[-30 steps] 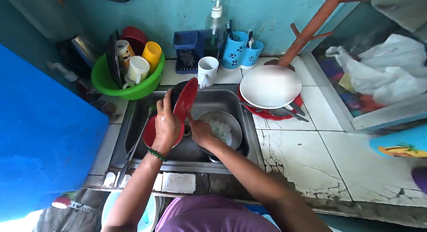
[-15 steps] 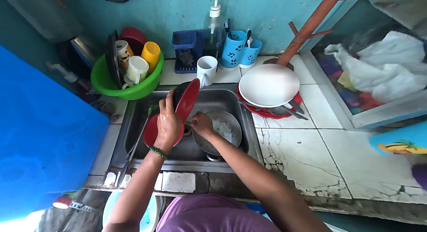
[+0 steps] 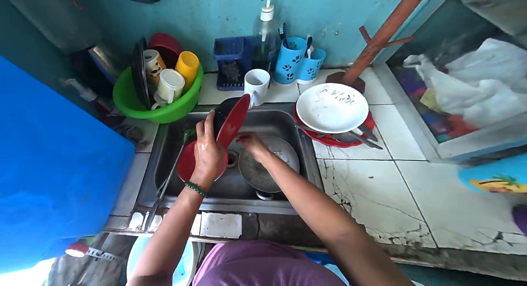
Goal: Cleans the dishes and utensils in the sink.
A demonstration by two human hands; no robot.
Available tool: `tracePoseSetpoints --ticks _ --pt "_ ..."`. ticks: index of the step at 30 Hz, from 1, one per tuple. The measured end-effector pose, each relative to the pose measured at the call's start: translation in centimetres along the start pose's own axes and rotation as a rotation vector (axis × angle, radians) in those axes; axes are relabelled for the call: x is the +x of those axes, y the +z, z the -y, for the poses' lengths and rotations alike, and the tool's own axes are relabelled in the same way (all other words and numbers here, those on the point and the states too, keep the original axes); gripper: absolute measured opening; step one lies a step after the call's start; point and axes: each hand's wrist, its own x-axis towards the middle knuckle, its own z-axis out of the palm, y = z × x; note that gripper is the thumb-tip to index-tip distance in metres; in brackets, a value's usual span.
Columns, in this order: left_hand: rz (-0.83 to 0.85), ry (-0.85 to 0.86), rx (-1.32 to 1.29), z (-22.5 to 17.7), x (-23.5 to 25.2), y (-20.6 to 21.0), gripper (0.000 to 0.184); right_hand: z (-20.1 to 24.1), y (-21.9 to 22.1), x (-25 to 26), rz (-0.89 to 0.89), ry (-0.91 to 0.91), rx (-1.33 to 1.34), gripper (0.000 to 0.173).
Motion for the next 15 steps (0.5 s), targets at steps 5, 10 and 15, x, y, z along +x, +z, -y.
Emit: tracePoseSetpoints --ticks 5,10,15 --pt "0.002 -0.003 0.010 0.2 0.2 0.0 0.073 -0.2 0.9 0.2 0.024 -0.111 -0.495 0.025" --pt "0.023 -0.087 -0.074 0.9 -0.2 -0.4 0.070 -2.2 -1.8 -1.7 0.086 -0.074 -0.720 0.038" --pt "0.211 -0.185 -0.193 -1.1 -0.7 0.9 0.065 -6.6 -4.1 -3.4 0.486 0.139 -1.006 0.070"
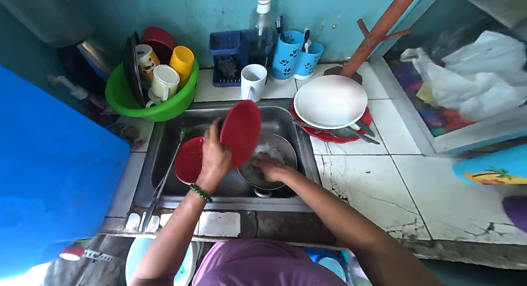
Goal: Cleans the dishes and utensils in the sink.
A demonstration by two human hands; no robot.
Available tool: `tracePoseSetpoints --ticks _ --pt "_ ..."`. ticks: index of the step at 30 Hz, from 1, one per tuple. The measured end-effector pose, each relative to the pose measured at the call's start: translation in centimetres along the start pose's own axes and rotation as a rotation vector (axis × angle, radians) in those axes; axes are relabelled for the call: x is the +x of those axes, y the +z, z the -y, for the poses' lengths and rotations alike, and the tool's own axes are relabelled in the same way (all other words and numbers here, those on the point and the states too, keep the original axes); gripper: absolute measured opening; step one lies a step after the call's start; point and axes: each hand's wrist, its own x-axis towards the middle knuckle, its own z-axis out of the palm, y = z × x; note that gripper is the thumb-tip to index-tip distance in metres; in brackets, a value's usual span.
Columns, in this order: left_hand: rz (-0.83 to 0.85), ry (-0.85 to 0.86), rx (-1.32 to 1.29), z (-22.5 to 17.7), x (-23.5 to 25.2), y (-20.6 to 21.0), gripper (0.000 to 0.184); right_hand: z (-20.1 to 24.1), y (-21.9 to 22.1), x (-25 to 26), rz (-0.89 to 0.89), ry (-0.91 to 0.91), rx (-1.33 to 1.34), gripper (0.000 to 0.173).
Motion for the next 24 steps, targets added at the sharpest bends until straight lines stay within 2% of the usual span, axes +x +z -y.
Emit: tracePoseSetpoints --ticks 3,5,7,10,13,17,21,23,24 --pt "0.151 -0.056 0.075 -0.7 0.0 2.8 0.068 -1.0 -0.2 -0.5 -0.076 0.122 -0.053 0.071" --pt "0.258 -0.125 0.146 -1.2 0.2 4.4 0.073 -0.8 -0.6 -1.2 -0.023 0.165 -0.059 0.077" --pt "0.357 -0.188 0.237 -1.8 0.3 5.6 0.075 -0.3 -1.1 -2.3 0.036 0.176 -0.057 0.063" --pt "0.458 -0.271 0.319 -2.3 0.4 6.9 0.073 -0.1 -0.9 -2.6 -0.066 0.223 0.029 0.048" --pt "0.460 -0.305 0.253 -1.4 0.6 7.1 0.069 -0.3 -0.5 -2.0 -0.228 0.135 0.286 0.039" --pt "0.355 -0.298 0.011 0.7 0.5 6.4 0.056 0.4 0.0 -1.9 -0.248 0.056 0.296 0.037" --pt "0.368 -0.374 -0.185 -0.1 0.1 5.7 0.046 1.0 0.1 -0.1 -0.646 0.024 0.450 0.036" --pt "0.399 -0.408 -0.219 -0.6 0.3 5.7 0.046 2.2 -0.1 0.7 -0.812 -0.101 0.608 0.033" --pt "0.410 -0.412 -0.220 -0.7 0.5 5.8 0.049 3.0 -0.1 0.6 -0.833 -0.176 0.711 0.033"
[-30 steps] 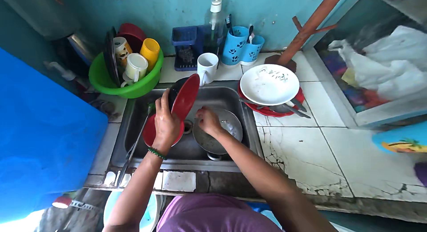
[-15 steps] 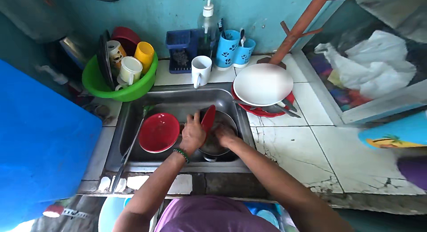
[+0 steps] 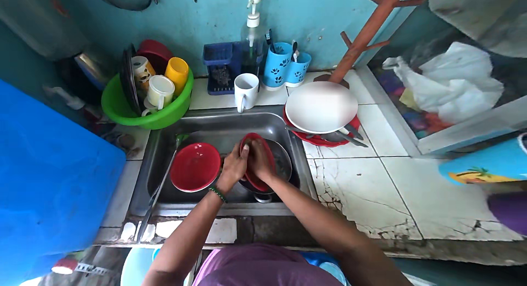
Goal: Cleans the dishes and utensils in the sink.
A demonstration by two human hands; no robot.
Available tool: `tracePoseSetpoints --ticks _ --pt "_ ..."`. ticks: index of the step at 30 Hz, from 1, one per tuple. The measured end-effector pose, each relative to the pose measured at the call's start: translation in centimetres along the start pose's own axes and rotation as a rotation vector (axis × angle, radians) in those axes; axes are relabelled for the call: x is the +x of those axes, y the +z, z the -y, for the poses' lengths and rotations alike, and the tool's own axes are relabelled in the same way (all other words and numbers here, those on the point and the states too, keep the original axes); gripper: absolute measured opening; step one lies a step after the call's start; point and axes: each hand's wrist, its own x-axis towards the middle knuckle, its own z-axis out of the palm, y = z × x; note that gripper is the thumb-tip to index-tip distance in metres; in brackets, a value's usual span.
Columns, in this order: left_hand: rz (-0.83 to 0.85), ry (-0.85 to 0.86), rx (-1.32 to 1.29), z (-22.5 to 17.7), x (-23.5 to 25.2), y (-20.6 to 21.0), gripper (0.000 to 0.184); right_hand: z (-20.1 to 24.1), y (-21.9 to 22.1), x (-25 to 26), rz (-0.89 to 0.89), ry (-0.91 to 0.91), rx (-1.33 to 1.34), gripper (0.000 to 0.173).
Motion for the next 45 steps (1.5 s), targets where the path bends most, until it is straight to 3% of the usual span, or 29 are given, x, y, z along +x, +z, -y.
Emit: tracePoseSetpoints --ticks 2,4,8,11,15,18,21,23,25,27,28,30,32,33,34,37,38,41,43,44,45 --pt "-0.017 0.002 0.010 -0.1 0.5 -0.2 0.054 0.9 0.8 -0.8 0.051 -0.069 0.249 0.032" --pt "-0.077 0.008 -0.009 0.2 0.9 -0.7 0.056 1.2 0.7 -1.8 0.253 -0.125 0.415 0.029" --pt "-0.107 0.020 -0.106 0.5 0.8 -2.5 0.051 -0.4 -3.0 -2.1 0.474 -0.177 -0.166 0.032" --pt "-0.035 -0.026 -0.179 0.5 0.4 -2.7 0.044 -2.2 -3.7 -0.3 0.324 -0.175 -0.432 0.030" --pt "0.064 -0.128 -0.125 -0.8 0.4 -1.7 0.060 -0.5 -2.0 0.5 0.087 -0.195 -0.282 0.046" --pt "0.098 -0.132 0.029 -1.4 0.6 -1.4 0.047 0.7 -0.4 -0.3 -0.077 -0.478 -0.121 0.042" --pt "0.053 -0.044 0.283 -2.2 -0.4 -1.4 0.031 0.9 -1.1 0.4 -0.141 -0.714 -0.211 0.036" --pt "-0.005 0.096 0.323 -1.7 -1.1 -1.3 0.046 1.2 -2.8 1.4 -0.161 -0.637 -0.295 0.032" --pt "-0.085 0.245 0.288 -0.7 -1.7 -1.1 0.064 1.9 -4.9 2.6 -0.168 -0.388 -0.313 0.025" --pt "-0.089 0.299 0.254 -0.5 -2.0 -1.3 0.074 2.7 -6.8 3.8 -0.120 -0.203 -0.342 0.020" --pt "-0.039 0.271 0.252 -1.0 -2.1 -1.5 0.076 3.1 -7.2 3.8 -0.092 -0.227 -0.378 0.019" --pt "0.074 0.180 0.282 -2.5 -1.9 -2.3 0.066 4.4 -7.0 2.8 -0.062 -0.504 -0.449 0.015" --pt "0.071 0.189 0.364 -2.8 -1.4 -2.3 0.040 4.9 -6.2 2.0 -0.051 -0.813 -0.507 0.019" --pt "0.045 0.218 0.385 -2.7 -1.4 -2.3 0.037 4.6 -6.2 2.0 -0.060 -0.835 -0.489 0.019" --pt "0.014 0.252 0.380 -2.4 -1.6 -2.3 0.042 4.0 -6.6 2.2 -0.075 -0.737 -0.433 0.018" --pt "-0.053 0.351 0.288 -1.6 -2.4 -2.5 0.076 2.3 -8.4 3.6 -0.151 -0.209 -0.258 0.018" --pt "-0.039 0.362 0.277 -1.8 -2.5 -2.8 0.080 2.2 -8.3 3.4 -0.196 -0.194 -0.241 0.020" --pt "0.108 0.272 0.376 -3.2 -2.1 -3.8 0.065 3.7 -7.1 1.8 -0.237 -0.558 -0.362 0.011" --pt "0.095 0.267 0.458 -3.7 -1.9 -3.6 0.043 4.4 -6.2 1.5 -0.212 -0.857 -0.484 0.018" --pt "0.064 0.281 0.467 -3.5 -2.0 -3.4 0.043 4.3 -6.2 1.8 -0.202 -0.876 -0.477 0.018" --pt "0.031 0.303 0.461 -3.4 -2.2 -3.3 0.051 3.8 -6.6 2.2 -0.196 -0.781 -0.417 0.015"
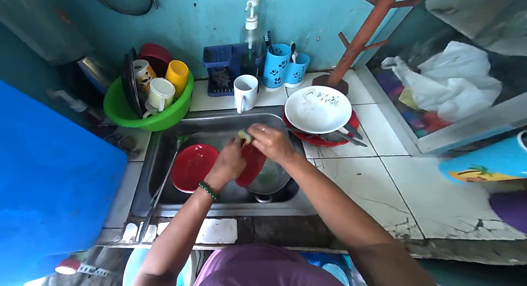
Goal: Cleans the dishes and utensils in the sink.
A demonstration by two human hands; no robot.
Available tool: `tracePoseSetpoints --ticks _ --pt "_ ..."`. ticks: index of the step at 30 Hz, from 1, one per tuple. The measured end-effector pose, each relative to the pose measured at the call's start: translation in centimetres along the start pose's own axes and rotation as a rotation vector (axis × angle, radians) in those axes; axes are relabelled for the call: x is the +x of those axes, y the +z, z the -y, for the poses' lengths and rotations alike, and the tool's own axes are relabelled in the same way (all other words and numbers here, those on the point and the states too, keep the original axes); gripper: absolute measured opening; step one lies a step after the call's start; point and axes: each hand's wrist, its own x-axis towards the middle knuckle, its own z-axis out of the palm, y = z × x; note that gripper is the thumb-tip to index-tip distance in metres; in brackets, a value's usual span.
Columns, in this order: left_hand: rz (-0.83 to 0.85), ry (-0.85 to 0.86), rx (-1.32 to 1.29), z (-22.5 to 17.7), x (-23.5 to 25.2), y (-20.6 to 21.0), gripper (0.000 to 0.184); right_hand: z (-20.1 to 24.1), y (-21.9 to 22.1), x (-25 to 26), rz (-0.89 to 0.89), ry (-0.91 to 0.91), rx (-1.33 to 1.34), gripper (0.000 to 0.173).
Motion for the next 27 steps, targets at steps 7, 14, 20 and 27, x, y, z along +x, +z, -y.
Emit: tracePoseSetpoints --ticks 7,14,20,27 --pt "0.084 0.006 -0.009 -0.1 -0.1 -1.1 0.056 0.3 0.2 -0.5 -0.064 0.110 0.010 0.012" --pt "-0.091 0.085 -0.027 0.5 -0.7 0.3 0.075 -1.7 0.7 -0.9 -0.149 0.413 0.134 0.014" --pt "-0.336 0.201 -0.229 1.9 -0.6 3.3 0.082 -1.7 2.8 -3.5 0.108 1.298 0.738 0.029" --pt "-0.160 -0.025 0.009 1.6 0.7 4.8 0.081 -1.7 1.8 -3.9 1.057 0.887 -0.109 0.035"
